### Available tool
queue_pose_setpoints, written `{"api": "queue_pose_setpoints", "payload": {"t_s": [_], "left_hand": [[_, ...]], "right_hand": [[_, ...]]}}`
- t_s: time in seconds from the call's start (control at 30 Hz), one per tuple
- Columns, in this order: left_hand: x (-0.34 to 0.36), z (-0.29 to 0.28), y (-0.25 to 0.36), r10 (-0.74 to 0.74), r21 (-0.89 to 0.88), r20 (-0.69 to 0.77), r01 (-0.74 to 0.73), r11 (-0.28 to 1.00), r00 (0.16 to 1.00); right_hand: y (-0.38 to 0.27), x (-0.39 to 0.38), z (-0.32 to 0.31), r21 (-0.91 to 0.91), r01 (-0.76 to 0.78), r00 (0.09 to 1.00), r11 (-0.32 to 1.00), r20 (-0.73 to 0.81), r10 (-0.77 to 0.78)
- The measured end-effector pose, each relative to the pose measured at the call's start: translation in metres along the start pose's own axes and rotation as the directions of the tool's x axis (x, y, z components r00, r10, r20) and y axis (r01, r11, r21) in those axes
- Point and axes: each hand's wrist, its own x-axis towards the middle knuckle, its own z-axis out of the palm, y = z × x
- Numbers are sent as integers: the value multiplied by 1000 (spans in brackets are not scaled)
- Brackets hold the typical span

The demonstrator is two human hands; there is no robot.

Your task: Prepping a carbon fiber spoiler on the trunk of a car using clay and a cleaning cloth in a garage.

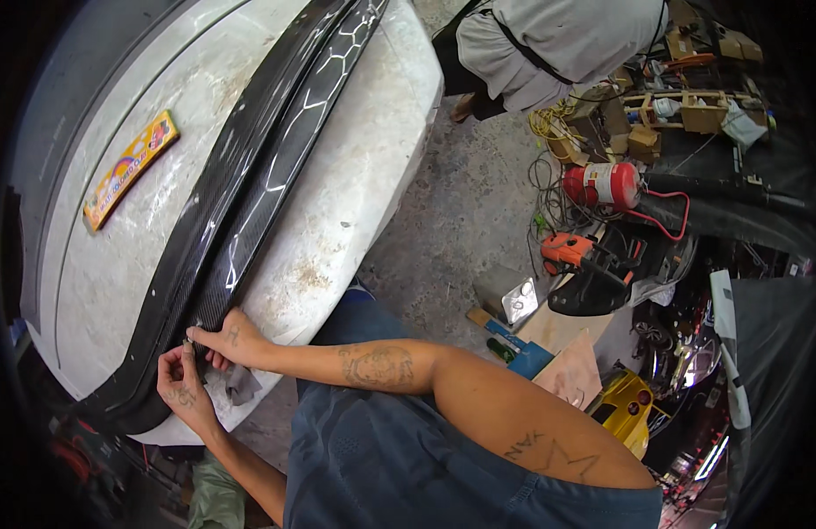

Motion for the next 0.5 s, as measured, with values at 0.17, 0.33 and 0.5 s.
{"api": "queue_pose_setpoints", "payload": {"t_s": [0.17,0.33,0.5], "left_hand": [[4,-4,-1,-28,2,29,28,1000,999],[-1,-7,-2,-6,-155,21,9,988,1000],[-10,-32,-8,-66,-190,-12,63,980,998]], "right_hand": [[0,-2,0,4,30,999,1000,19,-30],[-6,-2,-1,-43,-1,1000,999,28,2],[2,-2,13,21,8,999,1000,49,-9]]}}
